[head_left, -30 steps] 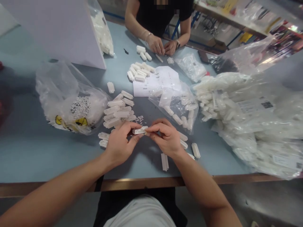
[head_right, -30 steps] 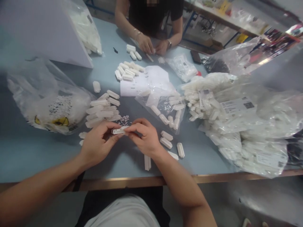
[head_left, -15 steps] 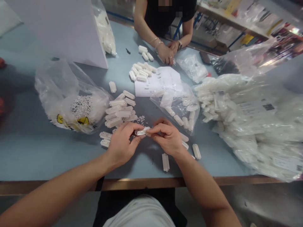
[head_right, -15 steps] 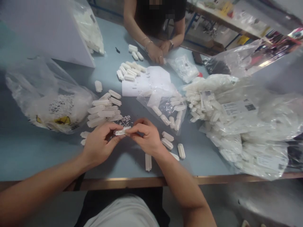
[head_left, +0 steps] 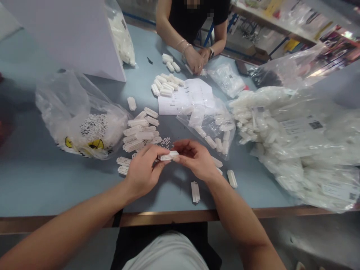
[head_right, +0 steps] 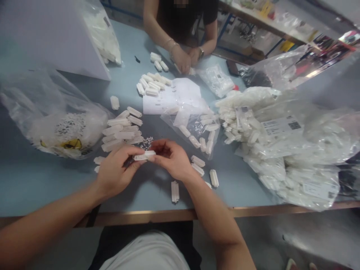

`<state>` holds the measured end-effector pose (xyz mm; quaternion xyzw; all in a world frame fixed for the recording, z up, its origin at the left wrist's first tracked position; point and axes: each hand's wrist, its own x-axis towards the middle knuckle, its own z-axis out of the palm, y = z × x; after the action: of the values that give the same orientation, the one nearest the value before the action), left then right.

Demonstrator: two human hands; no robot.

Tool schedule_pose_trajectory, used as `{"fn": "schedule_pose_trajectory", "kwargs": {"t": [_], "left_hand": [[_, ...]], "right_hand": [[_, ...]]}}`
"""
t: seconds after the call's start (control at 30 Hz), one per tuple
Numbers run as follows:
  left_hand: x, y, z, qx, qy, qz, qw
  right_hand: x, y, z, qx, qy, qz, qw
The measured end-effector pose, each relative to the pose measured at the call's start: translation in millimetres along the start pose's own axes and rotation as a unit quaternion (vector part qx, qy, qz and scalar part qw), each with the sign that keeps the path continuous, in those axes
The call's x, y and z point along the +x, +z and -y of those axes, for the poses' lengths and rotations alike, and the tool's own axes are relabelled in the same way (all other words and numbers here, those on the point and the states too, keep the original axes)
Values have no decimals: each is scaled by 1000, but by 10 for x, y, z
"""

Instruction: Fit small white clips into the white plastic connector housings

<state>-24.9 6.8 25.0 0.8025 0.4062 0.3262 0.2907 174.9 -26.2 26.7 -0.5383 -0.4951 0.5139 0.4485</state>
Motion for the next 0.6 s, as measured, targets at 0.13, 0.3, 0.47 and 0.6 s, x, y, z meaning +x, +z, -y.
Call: {"fn": "schedule_pose_trajectory", "kwargs": {"t": [0.13, 0.3, 0.47, 0.6], "left_hand": [[43, -21, 65, -34, -122, -59, 990], [48, 17, 136, -91, -150, -62, 983], [59, 6, 71, -87, -137, -62, 985], [62, 2, 62, -74, -128, -54, 987]], "right_hand": [[83, -43, -90, -179, -62, -80, 979], [179, 10, -194, -450, -132, -32, 883], [203, 153, -187, -599, -126, 13, 791], [181, 157, -178, -631, -113, 9, 767]]}}
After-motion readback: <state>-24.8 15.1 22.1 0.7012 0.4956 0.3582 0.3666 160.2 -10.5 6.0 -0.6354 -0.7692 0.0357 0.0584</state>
